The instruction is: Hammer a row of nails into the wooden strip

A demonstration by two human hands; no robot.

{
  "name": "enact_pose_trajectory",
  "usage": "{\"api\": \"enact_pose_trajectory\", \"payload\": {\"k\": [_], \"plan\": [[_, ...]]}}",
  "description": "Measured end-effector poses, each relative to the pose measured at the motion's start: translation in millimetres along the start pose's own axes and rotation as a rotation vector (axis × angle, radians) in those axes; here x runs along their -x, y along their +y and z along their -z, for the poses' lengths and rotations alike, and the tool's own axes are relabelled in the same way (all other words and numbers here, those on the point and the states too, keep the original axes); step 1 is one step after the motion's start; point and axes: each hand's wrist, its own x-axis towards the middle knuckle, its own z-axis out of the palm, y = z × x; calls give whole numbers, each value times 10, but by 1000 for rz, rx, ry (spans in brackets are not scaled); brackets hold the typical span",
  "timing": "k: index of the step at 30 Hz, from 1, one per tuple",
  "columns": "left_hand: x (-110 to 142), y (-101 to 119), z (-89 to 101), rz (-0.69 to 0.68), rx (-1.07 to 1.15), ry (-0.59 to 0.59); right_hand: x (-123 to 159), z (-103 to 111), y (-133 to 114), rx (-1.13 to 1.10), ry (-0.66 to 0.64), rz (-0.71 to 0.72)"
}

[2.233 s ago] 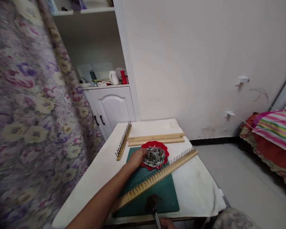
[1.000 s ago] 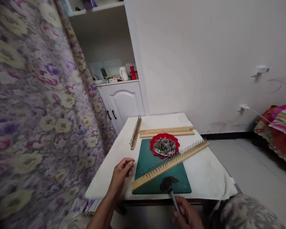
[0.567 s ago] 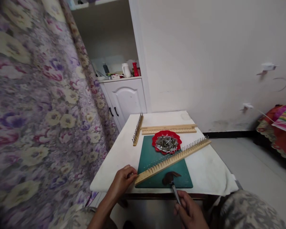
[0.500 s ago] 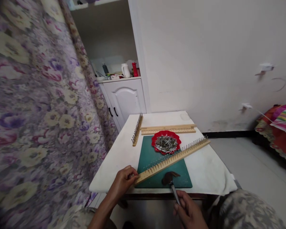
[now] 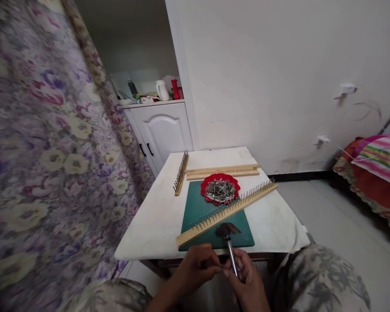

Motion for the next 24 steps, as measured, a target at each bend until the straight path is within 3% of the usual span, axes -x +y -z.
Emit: {"api": "enact_pose_trajectory", "payload": {"k": [4, 9, 12, 19, 24], "plan": [[-20, -25, -50, 8, 100, 35, 33, 8, 54, -15, -6, -21], [-60, -183, -230, 180, 618, 43, 30, 22, 3, -54, 3, -16], [-67, -261, -335, 241, 788, 76, 10, 52, -32, -65, -25, -46], [-38, -274, -391, 243, 984, 161, -1, 79, 3, -69, -41, -33], [-21, -230, -366, 217, 896, 142, 24, 14, 30, -77, -15, -32]]}}
